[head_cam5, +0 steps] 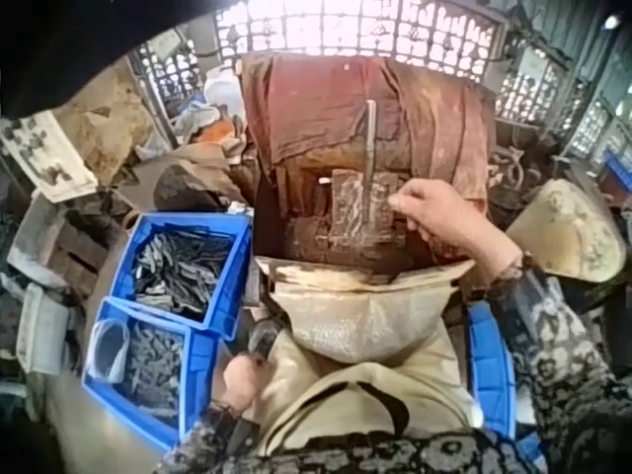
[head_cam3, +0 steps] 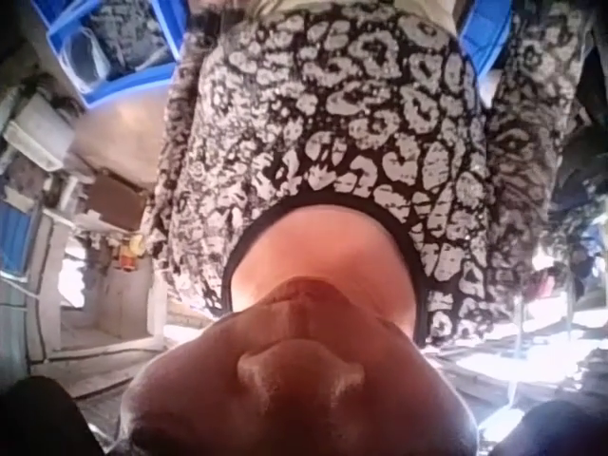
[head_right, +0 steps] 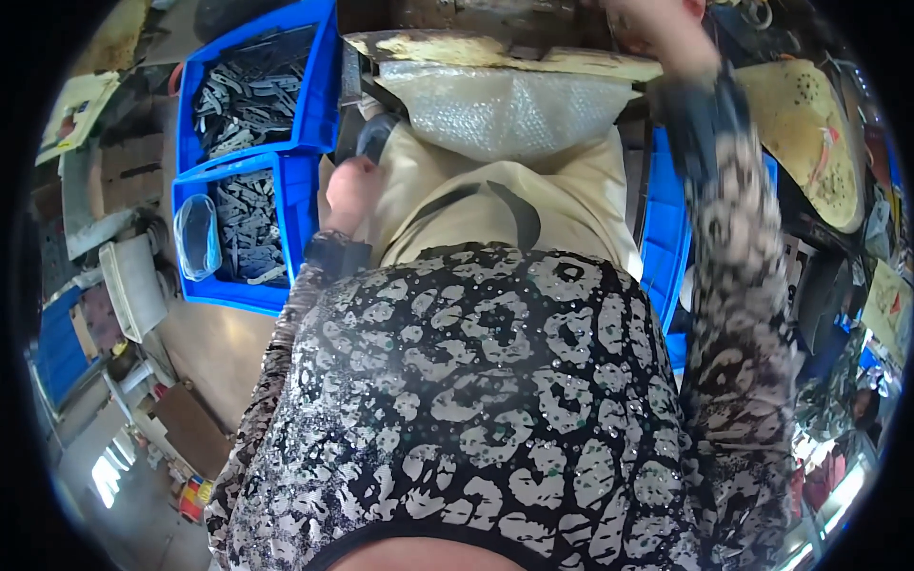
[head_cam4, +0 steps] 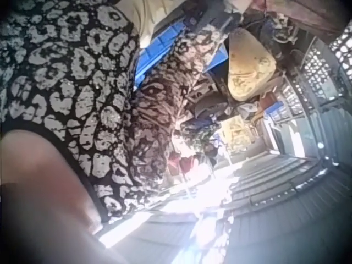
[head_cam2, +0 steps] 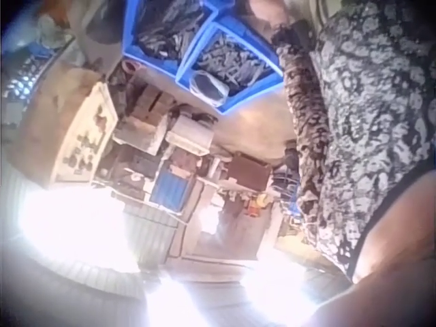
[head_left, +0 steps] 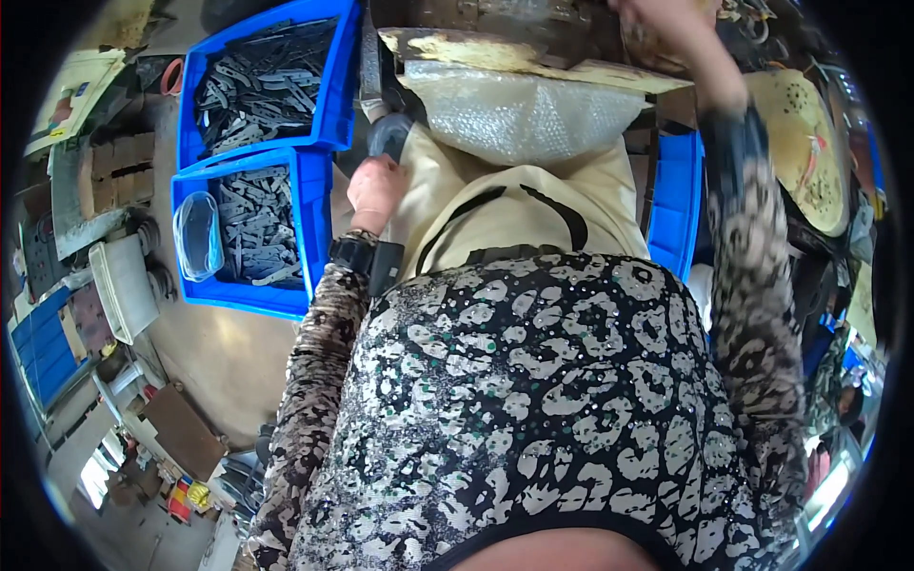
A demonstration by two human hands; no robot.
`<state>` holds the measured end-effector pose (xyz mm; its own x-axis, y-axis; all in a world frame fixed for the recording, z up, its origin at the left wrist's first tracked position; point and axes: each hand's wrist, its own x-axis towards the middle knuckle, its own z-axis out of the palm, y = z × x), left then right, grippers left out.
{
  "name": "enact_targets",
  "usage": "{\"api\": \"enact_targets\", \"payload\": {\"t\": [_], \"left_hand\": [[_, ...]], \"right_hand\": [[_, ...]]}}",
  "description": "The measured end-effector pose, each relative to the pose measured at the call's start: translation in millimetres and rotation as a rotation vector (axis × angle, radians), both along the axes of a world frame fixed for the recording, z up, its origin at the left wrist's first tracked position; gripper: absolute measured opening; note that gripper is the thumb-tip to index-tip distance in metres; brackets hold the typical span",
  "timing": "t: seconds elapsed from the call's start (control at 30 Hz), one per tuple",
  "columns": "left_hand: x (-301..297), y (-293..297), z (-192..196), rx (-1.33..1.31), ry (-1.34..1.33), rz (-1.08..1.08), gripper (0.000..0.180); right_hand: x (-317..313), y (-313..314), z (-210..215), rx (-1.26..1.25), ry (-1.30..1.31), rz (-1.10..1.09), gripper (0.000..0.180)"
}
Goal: The person picks up metal pieces from a blue bin, holds them against a rotating grinding wheel under a stream of water, and places the finished pieces into a separate blue bin. This process is repeated for each piece, with the person occasionally dipping their hand into a bucket of water.
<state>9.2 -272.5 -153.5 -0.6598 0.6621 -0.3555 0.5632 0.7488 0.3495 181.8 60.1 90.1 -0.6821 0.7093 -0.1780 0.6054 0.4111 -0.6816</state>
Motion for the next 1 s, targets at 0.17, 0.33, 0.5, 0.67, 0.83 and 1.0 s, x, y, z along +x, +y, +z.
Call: {"api": "enact_targets", "payload": {"t": [0.17, 0.33, 0.5, 0.67, 0.83, 1.0], "left_hand": [[-24, -4, -3, 0.081, 0.19, -0.055, 0.02], [-54, -10, 39, 0.181, 0.555, -0.067, 0.013], [-81, -39, 44, 0.118, 0.64, -0.026, 0.014], [-64, -56, 72, 0.123, 0.54, -0.153, 0.018], [-6, -64, 119, 0.409, -0.435, -0.245, 0.014], [21, -76, 87, 0.455, -0.676, -0.27, 0.007]], "right_hand": [[103, -70, -141, -0.053, -0.28, 0.298, 0.04], [168, -91, -201, 0.217, -0.748, 0.017, 0.047], [187, -94, -203, 0.092, -0.857, -0.037, 0.044], [158, -127, -115, -0.207, -0.444, 0.086, 0.032], [170, -155, -106, -0.598, -0.252, 0.077, 0.021], [167, -158, -114, -0.559, -0.329, 0.117, 0.019]]}}
